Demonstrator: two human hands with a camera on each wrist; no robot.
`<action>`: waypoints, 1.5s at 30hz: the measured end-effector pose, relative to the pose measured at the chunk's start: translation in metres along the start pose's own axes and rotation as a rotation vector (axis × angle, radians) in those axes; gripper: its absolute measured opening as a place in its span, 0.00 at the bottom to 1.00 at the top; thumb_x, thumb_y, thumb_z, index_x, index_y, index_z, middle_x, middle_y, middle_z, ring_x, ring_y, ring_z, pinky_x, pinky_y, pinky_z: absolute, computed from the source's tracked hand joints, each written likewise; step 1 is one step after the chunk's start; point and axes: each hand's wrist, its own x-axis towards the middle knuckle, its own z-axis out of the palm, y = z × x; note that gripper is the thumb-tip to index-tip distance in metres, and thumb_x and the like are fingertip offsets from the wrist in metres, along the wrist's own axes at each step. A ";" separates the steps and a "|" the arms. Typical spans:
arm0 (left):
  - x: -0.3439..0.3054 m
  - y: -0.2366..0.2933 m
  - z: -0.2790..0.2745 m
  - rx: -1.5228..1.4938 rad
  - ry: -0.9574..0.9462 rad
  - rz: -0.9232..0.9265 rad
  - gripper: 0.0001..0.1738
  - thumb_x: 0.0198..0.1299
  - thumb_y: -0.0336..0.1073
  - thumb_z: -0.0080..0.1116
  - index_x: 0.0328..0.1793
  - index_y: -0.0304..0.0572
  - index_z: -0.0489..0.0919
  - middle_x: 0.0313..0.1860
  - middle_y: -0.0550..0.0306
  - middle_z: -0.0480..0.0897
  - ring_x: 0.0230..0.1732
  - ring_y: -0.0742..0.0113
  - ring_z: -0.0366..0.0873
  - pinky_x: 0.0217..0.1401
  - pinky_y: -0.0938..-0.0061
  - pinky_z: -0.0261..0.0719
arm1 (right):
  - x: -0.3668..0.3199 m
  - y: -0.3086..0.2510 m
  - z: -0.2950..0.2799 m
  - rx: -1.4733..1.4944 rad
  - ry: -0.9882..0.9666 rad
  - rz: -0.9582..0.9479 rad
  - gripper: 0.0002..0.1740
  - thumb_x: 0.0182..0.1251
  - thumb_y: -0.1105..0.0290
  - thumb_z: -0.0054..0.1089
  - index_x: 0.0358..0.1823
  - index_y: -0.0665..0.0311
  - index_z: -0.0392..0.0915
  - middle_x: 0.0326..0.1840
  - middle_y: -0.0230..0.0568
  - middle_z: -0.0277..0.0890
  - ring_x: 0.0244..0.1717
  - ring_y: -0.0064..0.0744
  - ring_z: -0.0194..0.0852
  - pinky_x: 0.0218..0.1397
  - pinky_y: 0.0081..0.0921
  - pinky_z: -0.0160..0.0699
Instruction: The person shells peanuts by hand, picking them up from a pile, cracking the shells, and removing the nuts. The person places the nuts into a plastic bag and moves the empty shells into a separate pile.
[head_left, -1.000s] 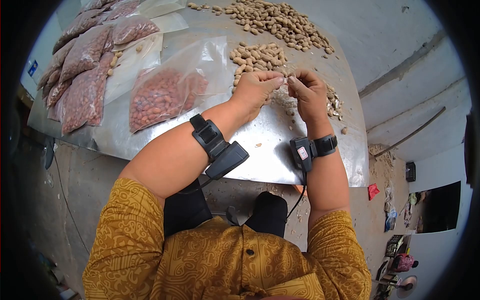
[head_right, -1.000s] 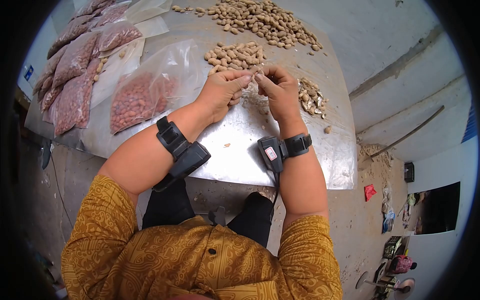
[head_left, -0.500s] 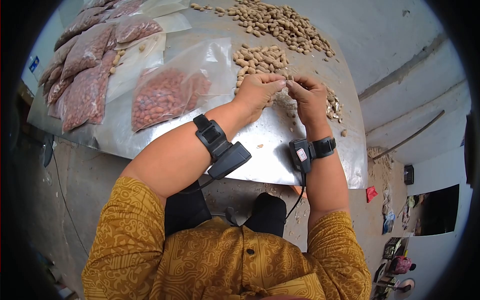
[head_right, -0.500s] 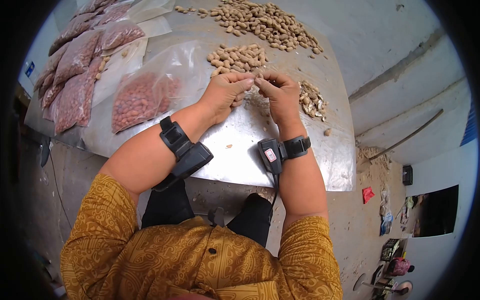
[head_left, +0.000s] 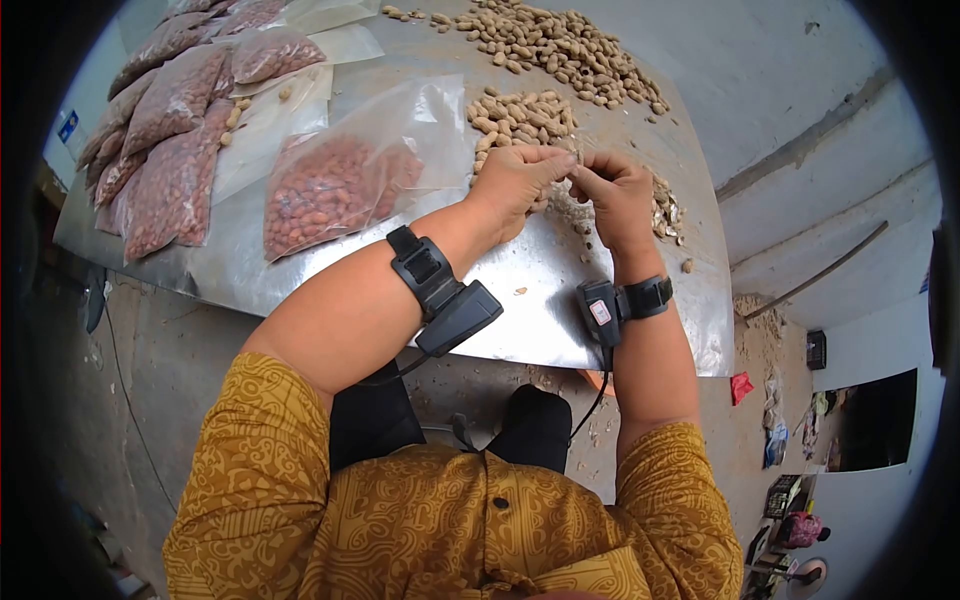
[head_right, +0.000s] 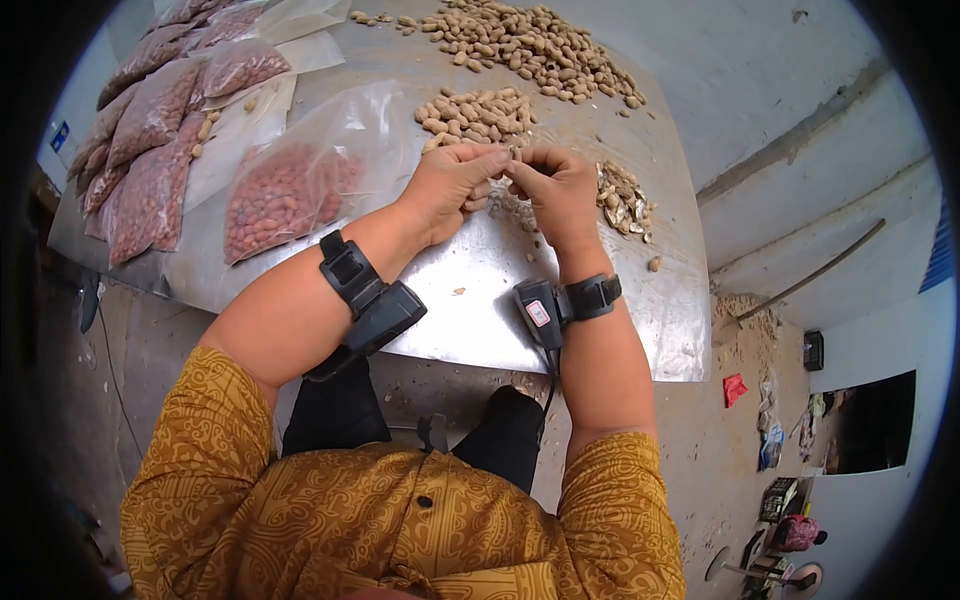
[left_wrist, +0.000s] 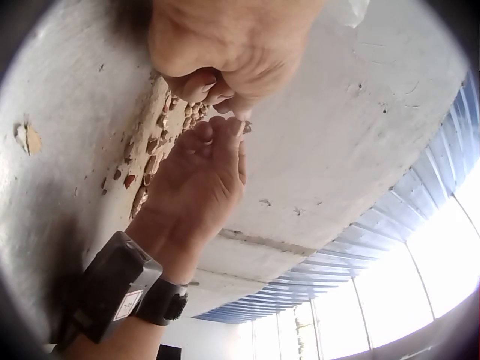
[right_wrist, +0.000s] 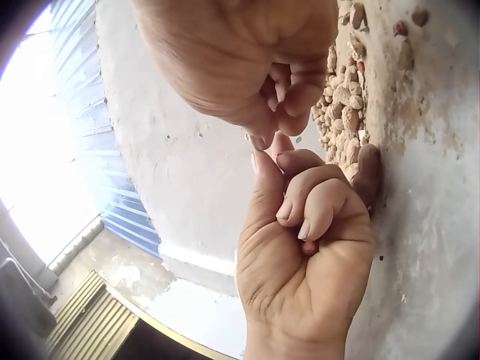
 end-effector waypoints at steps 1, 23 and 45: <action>0.000 0.000 -0.001 0.005 -0.008 -0.009 0.11 0.57 0.36 0.61 0.40 0.37 0.77 0.25 0.65 0.74 0.18 0.83 0.60 0.16 0.87 0.54 | -0.001 -0.001 0.001 -0.020 -0.009 -0.003 0.07 0.54 0.74 0.64 0.32 0.70 0.79 0.22 0.32 0.75 0.23 0.17 0.72 0.25 0.13 0.70; -0.001 0.004 0.004 0.036 -0.007 0.159 0.10 0.61 0.37 0.56 0.37 0.36 0.76 0.24 0.62 0.75 0.17 0.82 0.61 0.17 0.86 0.56 | -0.001 0.007 0.006 0.531 -0.087 0.040 0.18 0.53 0.83 0.60 0.48 0.68 0.72 0.34 0.39 0.75 0.30 0.27 0.78 0.33 0.20 0.79; 0.004 0.005 -0.004 -0.372 -0.039 -0.260 0.08 0.63 0.35 0.47 0.32 0.41 0.70 0.22 0.62 0.70 0.16 0.79 0.61 0.14 0.86 0.53 | -0.002 0.009 0.010 -0.065 0.044 -0.381 0.19 0.52 0.82 0.60 0.48 0.63 0.76 0.34 0.30 0.76 0.34 0.17 0.73 0.41 0.16 0.75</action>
